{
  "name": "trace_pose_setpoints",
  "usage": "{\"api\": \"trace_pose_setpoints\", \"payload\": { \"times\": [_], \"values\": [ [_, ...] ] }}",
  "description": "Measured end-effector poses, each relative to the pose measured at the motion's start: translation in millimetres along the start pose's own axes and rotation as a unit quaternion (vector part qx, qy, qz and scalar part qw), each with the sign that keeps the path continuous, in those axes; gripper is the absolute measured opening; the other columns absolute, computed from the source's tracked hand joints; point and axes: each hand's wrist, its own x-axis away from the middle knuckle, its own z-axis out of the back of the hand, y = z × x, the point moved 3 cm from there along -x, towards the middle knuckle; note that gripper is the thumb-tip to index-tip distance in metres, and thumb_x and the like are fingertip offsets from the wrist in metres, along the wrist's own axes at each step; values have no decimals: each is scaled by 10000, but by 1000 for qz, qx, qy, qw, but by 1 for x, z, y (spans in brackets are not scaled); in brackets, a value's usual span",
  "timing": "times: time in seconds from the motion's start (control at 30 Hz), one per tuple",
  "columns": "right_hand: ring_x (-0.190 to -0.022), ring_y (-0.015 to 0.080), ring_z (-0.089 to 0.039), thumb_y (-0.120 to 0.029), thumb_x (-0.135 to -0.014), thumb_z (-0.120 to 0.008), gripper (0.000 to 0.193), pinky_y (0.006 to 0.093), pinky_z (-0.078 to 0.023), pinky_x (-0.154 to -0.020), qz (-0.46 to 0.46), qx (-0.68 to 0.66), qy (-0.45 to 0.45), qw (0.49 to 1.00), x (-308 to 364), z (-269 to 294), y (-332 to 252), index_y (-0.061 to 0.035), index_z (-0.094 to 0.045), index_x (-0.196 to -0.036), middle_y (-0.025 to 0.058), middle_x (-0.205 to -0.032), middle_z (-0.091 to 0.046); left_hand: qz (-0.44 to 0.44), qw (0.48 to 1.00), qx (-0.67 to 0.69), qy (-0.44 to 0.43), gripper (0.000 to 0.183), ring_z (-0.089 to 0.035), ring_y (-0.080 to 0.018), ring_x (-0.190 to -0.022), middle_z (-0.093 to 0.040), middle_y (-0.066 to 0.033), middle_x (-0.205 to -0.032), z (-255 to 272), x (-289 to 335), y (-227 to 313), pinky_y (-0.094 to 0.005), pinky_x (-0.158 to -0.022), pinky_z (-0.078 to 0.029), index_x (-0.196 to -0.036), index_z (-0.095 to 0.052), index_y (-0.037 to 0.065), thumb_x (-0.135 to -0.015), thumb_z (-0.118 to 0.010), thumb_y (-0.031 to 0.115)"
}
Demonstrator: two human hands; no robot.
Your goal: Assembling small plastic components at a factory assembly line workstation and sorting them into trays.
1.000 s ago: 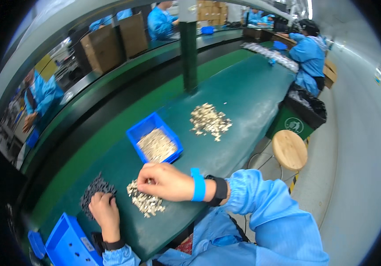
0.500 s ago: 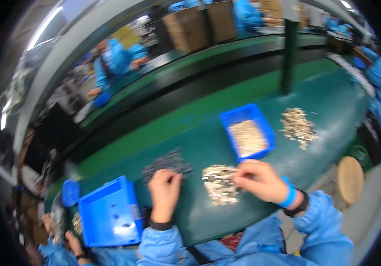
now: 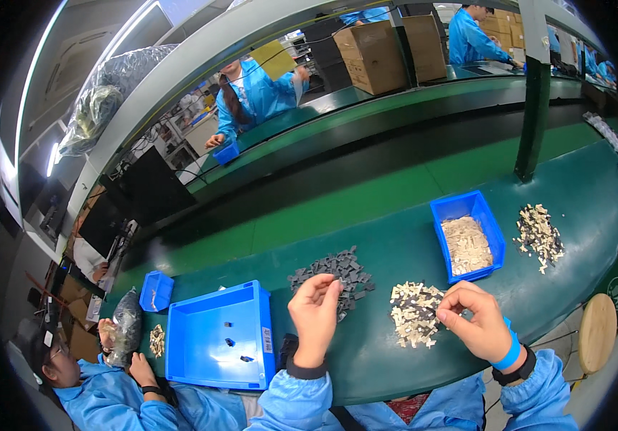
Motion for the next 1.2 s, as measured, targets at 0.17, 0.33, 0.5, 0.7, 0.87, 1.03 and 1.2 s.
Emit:
{"api": "trace_pose_setpoints", "payload": {
  "times": [0.17, 0.33, 0.5, 0.7, 0.87, 1.03, 1.2],
  "values": [
    [-732, 154, -537, -27, -771, -618, 46, 263, -428, -669, 55, -2, 33, 998, 6, -5, -18, 6, -589, -782, 71, -795, -562, 257, 821, 497, -115, 391, -588, -177, -835, -585, -73, -914, 16, 29, 51, -291, -686, -487, -1202, -488, -15, -821, -574, -24],
    [-770, 185, -545, -14, -763, -641, 58, 280, -428, -701, 106, -82, 42, 990, 21, -28, -30, 3, -596, -796, 99, -836, -557, 340, 737, 547, -205, 346, -447, -125, -708, -542, -97, -894, 23, 71, 68, -252, -622, -371, -1218, -484, -9, -885, -502, 81],
    [-819, 207, -564, -15, -746, -660, 142, 294, -442, -735, 152, -148, 36, 977, 27, -55, -25, 7, -595, -871, 113, -876, -573, 398, 705, 549, -208, 355, -431, -113, -714, -528, -76, -879, 20, 96, 66, -268, -637, -376, -1224, -468, -47, -902, -488, 101],
    [-852, 251, -572, -3, -696, -701, 287, 337, -447, -740, 198, -121, 2, 973, 34, -65, -23, 14, -583, -957, 141, -928, -598, 406, 672, 569, -245, 326, -457, -119, -700, -544, -59, -825, 18, 114, 62, -289, -646, -400, -1200, -498, -36, -927, -469, 139],
    [-823, 263, -579, -5, -695, -690, 288, 333, -454, -717, 188, -109, -1, 976, 38, -68, -20, 17, -593, -965, 124, -873, -611, 379, 695, 556, -251, 300, -497, -141, -710, -573, -86, -837, 17, 119, 63, -297, -666, -430, -1182, -515, -34, -924, -469, 112],
    [-818, 251, -578, -1, -709, -680, 262, 324, -457, -729, 202, -118, 14, 972, 38, -73, -17, 14, -592, -955, 129, -911, -596, 331, 783, 479, -220, 294, -548, -167, -755, -589, -116, -856, 18, 117, 66, -284, -705, -459, -1172, -527, -40, -894, -508, 56],
    [-839, 200, -573, 14, -757, -642, 174, 302, -460, -745, 107, -220, 5, 970, 41, -74, -11, 22, -580, -919, 129, -973, -569, 239, 863, 404, -189, 278, -601, -187, -766, -612, -159, -938, 23, 116, 63, -271, -690, -501, -1128, -563, -36, -853, -560, 8]
  ]
}}
